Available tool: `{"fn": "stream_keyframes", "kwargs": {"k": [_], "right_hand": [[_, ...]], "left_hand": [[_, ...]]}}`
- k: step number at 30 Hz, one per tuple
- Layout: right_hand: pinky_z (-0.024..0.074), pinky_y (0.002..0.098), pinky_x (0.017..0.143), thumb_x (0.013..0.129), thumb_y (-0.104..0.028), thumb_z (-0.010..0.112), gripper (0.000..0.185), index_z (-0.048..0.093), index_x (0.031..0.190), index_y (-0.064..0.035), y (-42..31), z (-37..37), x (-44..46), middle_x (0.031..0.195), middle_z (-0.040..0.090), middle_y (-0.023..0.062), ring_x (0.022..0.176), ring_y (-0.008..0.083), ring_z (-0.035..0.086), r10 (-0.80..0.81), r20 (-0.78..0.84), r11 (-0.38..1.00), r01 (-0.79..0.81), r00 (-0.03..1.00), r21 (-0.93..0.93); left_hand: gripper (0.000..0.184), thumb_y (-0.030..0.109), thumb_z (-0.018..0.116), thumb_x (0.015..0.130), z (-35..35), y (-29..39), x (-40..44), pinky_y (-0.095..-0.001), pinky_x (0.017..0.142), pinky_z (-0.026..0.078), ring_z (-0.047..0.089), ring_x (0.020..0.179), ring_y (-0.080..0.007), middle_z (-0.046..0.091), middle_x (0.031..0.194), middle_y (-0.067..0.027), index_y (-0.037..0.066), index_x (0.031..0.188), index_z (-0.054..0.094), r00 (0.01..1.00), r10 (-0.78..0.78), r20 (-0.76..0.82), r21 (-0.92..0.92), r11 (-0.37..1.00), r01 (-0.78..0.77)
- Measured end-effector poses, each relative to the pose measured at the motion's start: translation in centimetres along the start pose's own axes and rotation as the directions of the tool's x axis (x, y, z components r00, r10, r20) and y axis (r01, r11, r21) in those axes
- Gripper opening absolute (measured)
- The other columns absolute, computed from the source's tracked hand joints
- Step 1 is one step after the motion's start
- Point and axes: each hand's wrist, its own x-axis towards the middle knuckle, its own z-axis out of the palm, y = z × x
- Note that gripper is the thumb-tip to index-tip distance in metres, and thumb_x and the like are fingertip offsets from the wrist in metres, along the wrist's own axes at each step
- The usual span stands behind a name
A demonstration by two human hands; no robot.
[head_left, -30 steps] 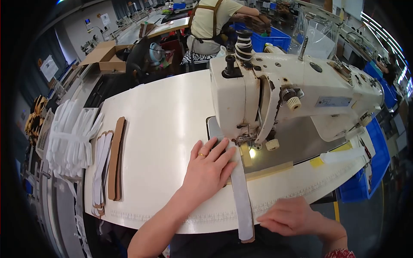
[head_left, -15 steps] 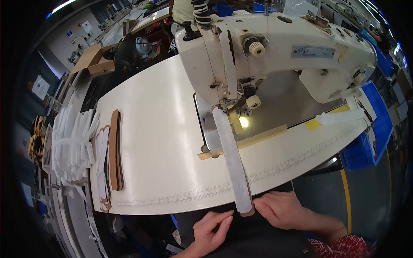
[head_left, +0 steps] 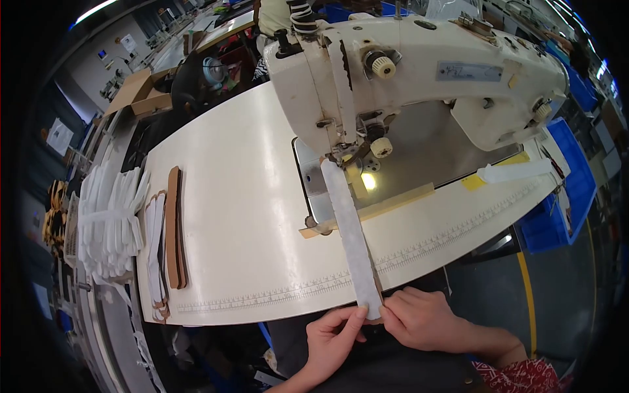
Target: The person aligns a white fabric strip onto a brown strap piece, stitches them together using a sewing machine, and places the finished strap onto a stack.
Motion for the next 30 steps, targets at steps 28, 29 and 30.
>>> {"fn": "stream_keyframes", "kwargs": {"k": [28,29,30], "right_hand": [[0.0506,0.0266,0.056,0.099,-0.016,0.067,0.018,0.067,0.091,-0.0001,0.8,0.7,-0.2,0.071,0.068,0.0079,0.059,0.0118,0.064,0.211,0.167,0.803,-0.268,0.963,0.532],[0.0504,0.026,0.056,0.1,-0.016,0.067,0.018,0.067,0.092,0.0002,0.9,1.1,-0.5,0.072,0.069,0.0071,0.061,0.0102,0.064,0.255,0.245,0.687,-0.353,0.935,0.635],[0.0502,0.0255,0.056,0.1,-0.016,0.066,0.019,0.067,0.092,0.0006,0.9,1.3,-0.6,0.073,0.07,0.0063,0.062,0.0087,0.064,0.282,0.329,0.549,-0.433,0.901,0.715]], "left_hand": [[0.02,0.014,0.074,0.1,0.1,0.2,-0.4,-0.0226,0.063,0.059,0.073,0.073,-0.0112,0.076,0.088,-0.0092,-0.003,0.109,0.076,0.989,0.148,-0.004,0.125,0.981,-0.146],[0.02,0.014,0.074,0.1,0.2,0.4,-0.6,-0.0226,0.063,0.059,0.072,0.073,-0.0111,0.076,0.088,-0.0091,-0.003,0.109,0.076,0.997,0.079,-0.01,0.075,0.994,-0.078],[0.02,0.014,0.074,0.1,0.2,0.5,-0.6,-0.0226,0.063,0.059,0.072,0.073,-0.011,0.076,0.088,-0.0091,-0.003,0.109,0.076,1.0,0.009,-0.013,0.025,1.0,-0.009]]}}
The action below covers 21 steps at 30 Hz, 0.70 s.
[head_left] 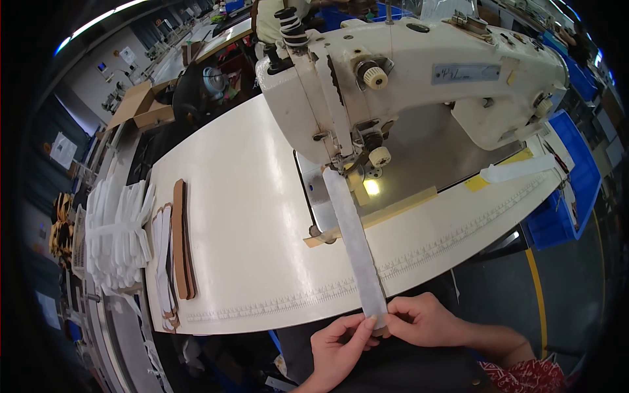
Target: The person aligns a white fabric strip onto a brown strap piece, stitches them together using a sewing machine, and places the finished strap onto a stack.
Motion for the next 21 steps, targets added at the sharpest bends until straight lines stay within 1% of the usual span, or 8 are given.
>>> {"fn": "stream_keyframes", "kwargs": {"k": [1,3,6,9,12,15,18,21], "right_hand": [[0.0499,0.0253,0.056,0.101,-0.016,0.066,0.019,0.068,0.092,0.0009,0.0,0.0,0.0,0.075,0.071,0.0059,0.063,0.0076,0.063,0.096,0.029,0.989,-0.098,0.995,0.114],[0.0494,0.0248,0.056,0.102,-0.017,0.064,0.02,0.068,0.093,0.0014,0.1,-0.1,0.1,0.078,0.072,0.0052,0.065,0.0055,0.062,0.273,0.119,0.898,-0.297,0.955,0.324],[0.0492,0.0266,0.055,0.103,-0.016,0.062,0.019,0.068,0.097,0.0008,1.2,0.1,0.0,0.078,0.073,0.0071,0.061,0.007,0.061,0.217,0.098,0.93,-0.237,0.971,0.281],[0.0489,0.0284,0.053,0.103,-0.016,0.063,0.018,0.067,0.097,0.0003,1.4,0.0,-0.1,0.075,0.072,0.0079,0.057,0.0088,0.061,-0.065,0.002,0.997,0.065,0.998,-0.047],[0.0492,0.0295,0.052,0.103,-0.015,0.062,0.018,0.066,0.096,0.0002,0.3,-0.6,-0.1,0.074,0.072,0.0082,0.056,0.0103,0.063,-0.226,0.061,0.875,0.23,0.972,-0.426],[0.0489,0.0299,0.052,0.104,-0.016,0.059,0.02,0.064,0.092,-0.0003,1.4,0.1,-0.1,0.071,0.07,0.0084,0.056,0.0123,0.063,-0.118,0.038,0.989,0.121,0.992,-0.084],[0.0477,0.0306,0.051,0.105,-0.015,0.056,0.023,0.063,0.089,-0.0004,0.8,0.2,0.2,0.067,0.065,0.0099,0.055,0.0159,0.063,0.134,0.115,0.962,-0.157,0.984,0.224],[0.0487,0.0307,0.053,0.107,-0.016,0.054,0.024,0.063,0.091,0.0003,1.3,0.1,0.2,0.069,0.066,0.0103,0.056,0.0166,0.064,0.056,0.108,0.987,-0.072,0.993,0.147]], "left_hand": [[0.02,0.014,0.074,0.1,-0.1,0.0,0.1,-0.0225,0.062,0.059,0.072,0.072,-0.0109,0.076,0.088,-0.0091,-0.003,0.109,0.076,1.0,-0.025,0.016,-0.003,1.0,0.025],[0.02,0.015,0.074,0.1,-0.5,0.0,0.2,-0.0223,0.062,0.058,0.072,0.072,-0.0109,0.076,0.088,-0.0092,-0.003,0.109,0.076,0.996,-0.078,0.048,-0.007,0.997,0.079],[0.018,0.013,0.072,0.101,-0.4,-0.2,0.4,-0.0255,0.06,0.059,0.072,0.068,-0.014,0.075,0.083,-0.0115,-0.005,0.106,0.074,0.996,-0.089,0.029,-0.009,0.996,0.089],[0.018,0.012,0.072,0.101,-0.2,-0.4,0.3,-0.0255,0.059,0.059,0.072,0.068,-0.0138,0.075,0.084,-0.0114,-0.005,0.105,0.074,1.0,-0.019,-0.006,0.048,0.999,0.02],[0.018,0.012,0.072,0.101,0.4,-1.1,0.2,-0.0253,0.058,0.059,0.071,0.066,-0.0136,0.075,0.085,-0.0116,-0.005,0.104,0.074,0.977,0.211,-0.038,0.131,0.97,-0.204],[0.018,0.013,0.075,0.099,0.5,-0.7,0.1,-0.0219,0.059,0.058,0.07,0.068,-0.0103,0.074,0.083,-0.0076,-0.003,0.106,0.075,0.992,0.114,-0.054,0.045,0.993,-0.111],[0.017,0.011,0.074,0.099,-0.1,0.0,0.4,-0.0239,0.058,0.059,0.068,0.063,-0.0115,0.074,0.081,-0.0097,-0.005,0.101,0.074,0.992,-0.125,0.013,-0.031,0.992,0.125],[0.016,0.011,0.074,0.099,-0.3,-0.3,0.6,-0.0233,0.058,0.059,0.068,0.063,-0.0106,0.072,0.078,-0.0083,-0.005,0.1,0.075,0.988,-0.152,-0.016,-0.007,0.988,0.152]]}}
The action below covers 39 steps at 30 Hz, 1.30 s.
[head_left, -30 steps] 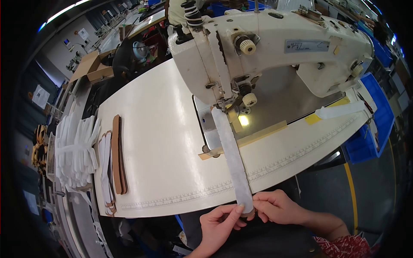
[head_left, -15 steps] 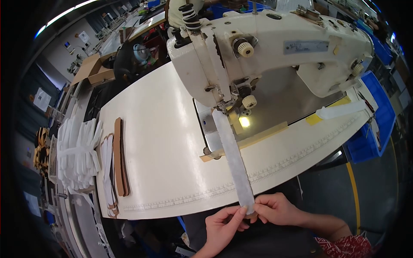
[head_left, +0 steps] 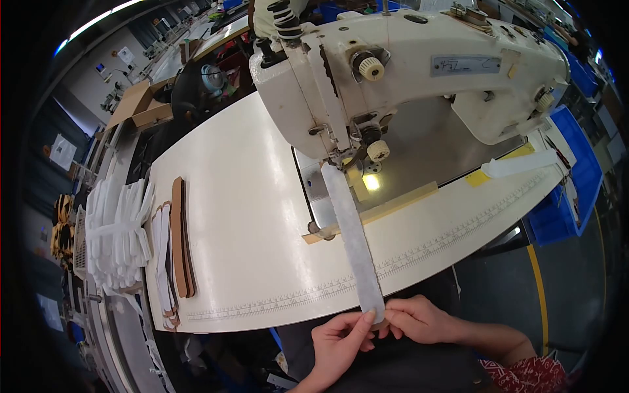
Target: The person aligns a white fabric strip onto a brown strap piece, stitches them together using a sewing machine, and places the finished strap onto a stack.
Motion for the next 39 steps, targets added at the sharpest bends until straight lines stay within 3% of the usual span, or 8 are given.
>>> {"fn": "stream_keyframes", "kwargs": {"k": [3,9,11,15,19,30,33,39], "right_hand": [[0.0515,0.0314,0.056,0.107,-0.018,0.053,0.026,0.063,0.093,0.001,-0.5,-0.5,-0.1,0.076,0.072,0.0104,0.058,0.0182,0.065,-0.216,0.036,0.901,0.213,0.976,-0.378],[0.0537,0.0334,0.057,0.103,-0.014,0.059,0.02,0.064,0.089,-0.0012,-0.6,-0.1,0.4,0.069,0.066,0.0082,0.058,0.0251,0.066,-0.014,0.009,0.997,0.015,1.0,-0.072],[0.0542,0.0329,0.058,0.099,-0.013,0.063,0.012,0.067,0.093,-0.0031,1.2,-0.3,0.1,0.067,0.065,0.0067,0.058,0.0236,0.066,-0.132,-0.008,0.954,0.125,0.991,-0.274],[0.055,0.0341,0.058,0.093,-0.012,0.068,0.011,0.071,0.103,-0.0087,0.5,-1.3,-1.2,0.079,0.069,0.0028,0.061,0.0204,0.066,-0.543,-0.147,0.617,0.274,0.827,-0.737],[0.0504,0.0311,0.084,0.081,-0.015,0.075,0.039,0.072,0.12,-0.0191,0.4,-2.3,-1.3,0.117,0.067,-0.0023,0.103,0.0144,0.06,-0.796,0.119,0.063,0.278,0.593,-0.959],[0.0482,0.0285,0.088,0.081,-0.019,0.073,0.033,0.075,0.113,-0.0148,-0.5,-2.9,0.3,0.131,0.069,-0.0008,0.111,0.0153,0.061,-0.775,0.282,-0.01,0.435,0.566,-0.9],[0.0489,0.0286,0.085,0.081,-0.018,0.074,0.031,0.074,0.111,-0.0135,-0.7,-3.1,0.5,0.129,0.07,-0.0001,0.108,0.0155,0.063,-0.772,0.283,0.016,0.463,0.569,-0.886],[0.0498,0.0292,0.078,0.078,-0.016,0.077,0.03,0.073,0.108,-0.0132,-1.1,-3.0,0.7,0.124,0.071,-0.0001,0.103,0.016,0.066,-0.781,0.27,0.053,0.491,0.563,-0.87]], "left_hand": [[0.014,0.01,0.073,0.099,0.7,0.2,-0.4,-0.0229,0.057,0.058,0.068,0.063,-0.0104,0.072,0.076,-0.008,-0.005,0.099,0.075,0.988,0.151,-0.036,0.027,0.988,-0.15],[0.015,0.011,0.076,0.097,1.0,0.2,-0.2,-0.023,0.056,0.058,0.067,0.061,-0.0097,0.072,0.075,-0.0077,-0.004,0.094,0.074,0.971,0.234,-0.038,0.054,0.971,-0.232],[0.016,0.011,0.077,0.097,0.8,-0.3,0.3,-0.0232,0.056,0.058,0.067,0.06,-0.0098,0.072,0.074,-0.0075,-0.004,0.093,0.074,0.989,0.136,-0.06,0.022,0.991,-0.135],[0.019,0.013,0.078,0.096,1.0,-0.2,0.1,-0.0237,0.055,0.058,0.066,0.057,-0.0104,0.071,0.071,-0.0078,-0.005,0.092,0.073,0.993,0.083,-0.084,0.006,0.997,-0.083],[0.02,0.016,0.078,0.097,0.5,0.1,0.1,-0.0237,0.054,0.057,0.066,0.057,-0.0104,0.071,0.072,-0.0078,-0.004,0.094,0.074,1.0,-0.007,-0.005,-0.035,0.999,0.007],[0.018,0.016,0.08,0.095,0.1,-0.7,-0.1,-0.0219,0.052,0.053,0.066,0.058,-0.0095,0.07,0.072,-0.0057,-0.001,0.101,0.076,0.999,-0.024,0.025,-0.124,0.992,0.027],[0.019,0.014,0.085,0.089,-0.4,-0.2,0.1,-0.0225,0.048,0.048,0.062,0.054,-0.0109,0.068,0.071,-0.0059,0.004,0.104,0.079,0.636,0.765,0.105,0.569,0.478,-0.669],[0.035,0.013,0.086,0.08,-0.7,4.5,2.9,-0.0417,0.102,0.05,0.062,0.12,-0.026,0.07,0.125,-0.0084,0.007,0.113,0.077,0.433,0.755,0.493,0.771,-0.148,-0.619]]}}
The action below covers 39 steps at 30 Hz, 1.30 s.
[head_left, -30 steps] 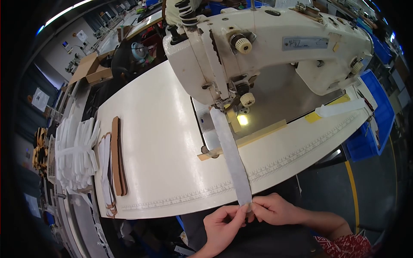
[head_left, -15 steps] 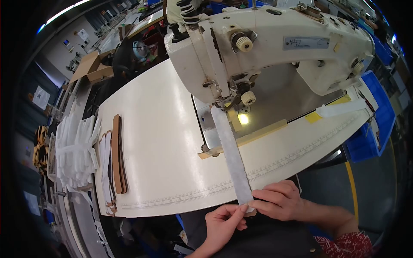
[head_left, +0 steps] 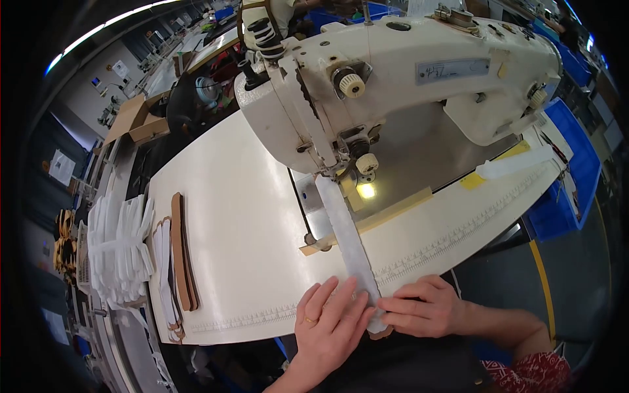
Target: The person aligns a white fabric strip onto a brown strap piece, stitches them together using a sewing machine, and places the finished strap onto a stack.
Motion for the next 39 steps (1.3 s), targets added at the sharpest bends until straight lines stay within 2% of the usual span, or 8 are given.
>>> {"fn": "stream_keyframes", "kwargs": {"k": [6,12,17,23,26,32,35,39], "right_hand": [[0.0506,0.0284,0.076,0.078,-0.017,0.077,0.029,0.072,0.106,-0.0127,0.5,-0.2,0.2,0.12,0.071,-0.0004,0.102,0.0161,0.066,-0.042,0.017,0.999,0.042,0.999,0.005],[0.0527,0.0288,0.077,0.078,-0.017,0.076,0.03,0.072,0.107,-0.0113,1.0,-1.1,0.9,0.119,0.07,0.0017,0.1,0.0172,0.065,-0.095,0.08,0.995,0.093,0.992,0.027],[0.0538,0.0284,0.078,0.081,-0.018,0.074,0.028,0.071,0.108,-0.0102,1.3,-1.9,1.8,0.12,0.07,0.004,0.1,0.0173,0.065,-0.153,0.159,0.988,0.15,0.975,0.033],[0.0523,0.0247,0.073,0.084,-0.018,0.075,0.028,0.071,0.11,-0.0107,2.1,-2.7,2.9,0.123,0.071,0.0022,0.094,0.0138,0.066,-0.216,0.224,0.976,0.208,0.95,0.059],[0.0508,0.0345,0.075,0.077,-0.019,0.068,0.031,0.071,0.102,-0.001,2.8,-2.6,4.1,0.112,0.069,0.0118,0.093,0.0243,0.062,-0.247,0.154,0.966,0.232,0.957,0.111],[0.052,0.0344,0.073,0.078,-0.017,0.07,0.029,0.071,0.103,-0.0007,4.1,-2.6,5.4,0.113,0.069,0.0121,0.093,0.0242,0.063,-0.24,0.218,0.967,0.215,0.946,0.136],[0.0523,0.0246,0.072,0.084,-0.018,0.075,0.029,0.071,0.111,-0.0101,5.2,-2.5,5.7,0.122,0.071,0.0024,0.093,0.0141,0.065,-0.26,0.332,0.965,0.252,0.907,0.067],[0.0519,0.0259,0.073,0.084,-0.019,0.073,0.029,0.07,0.111,-0.009,6.3,-1.5,6.0,0.12,0.069,0.0031,0.093,0.0148,0.064,-0.276,0.296,0.961,0.265,0.915,0.075]], "left_hand": [[0.032,0.011,0.08,0.087,0.7,-1.5,1.8,-0.0458,0.111,0.048,0.064,0.127,-0.0286,0.069,0.134,-0.0084,0.006,0.118,0.075,0.978,0.127,0.163,-0.183,0.978,-0.096],[0.033,0.009,0.077,0.09,0.9,-4.4,4.7,-0.0447,0.112,0.049,0.064,0.129,-0.0336,0.069,0.134,-0.0123,0.004,0.122,0.072,0.982,0.085,0.169,-0.545,0.838,0.022],[0.049,0.034,0.087,0.082,1.8,-8.4,9.5,-0.0422,0.101,0.053,0.061,0.126,-0.0312,0.068,0.126,-0.0099,0.006,0.118,0.071,0.974,0.21,0.09,-0.074,0.976,-0.204],[0.051,0.037,0.089,0.077,2.8,-9.8,9.8,-0.0411,0.099,0.054,0.064,0.122,-0.0315,0.068,0.124,-0.0101,0.007,0.115,0.071,0.981,0.16,0.111,-0.134,0.98,-0.144],[0.049,0.037,0.09,0.077,2.8,-9.8,10.3,-0.0406,0.096,0.055,0.066,0.12,-0.0305,0.069,0.122,-0.0094,0.007,0.112,0.071,0.987,0.135,0.09,-0.113,0.986,-0.124],[0.048,0.037,0.091,0.076,3.7,-10.6,10.1,-0.04,0.096,0.055,0.066,0.119,-0.0286,0.069,0.121,-0.0074,0.008,0.109,0.072,0.982,0.179,0.06,-0.059,0.983,-0.176],[0.044,0.038,0.085,0.082,3.6,-10.7,9.7,-0.0424,0.098,0.054,0.062,0.12,-0.0298,0.067,0.121,-0.0075,0.007,0.11,0.071,0.981,0.178,0.081,-0.127,0.978,-0.167],[0.044,0.038,0.085,0.083,2.6,-9.8,10.4,-0.0426,0.098,0.054,0.062,0.12,-0.0303,0.067,0.12,-0.0083,0.006,0.109,0.071,0.991,0.108,0.085,-0.155,0.983,-0.094]]}}
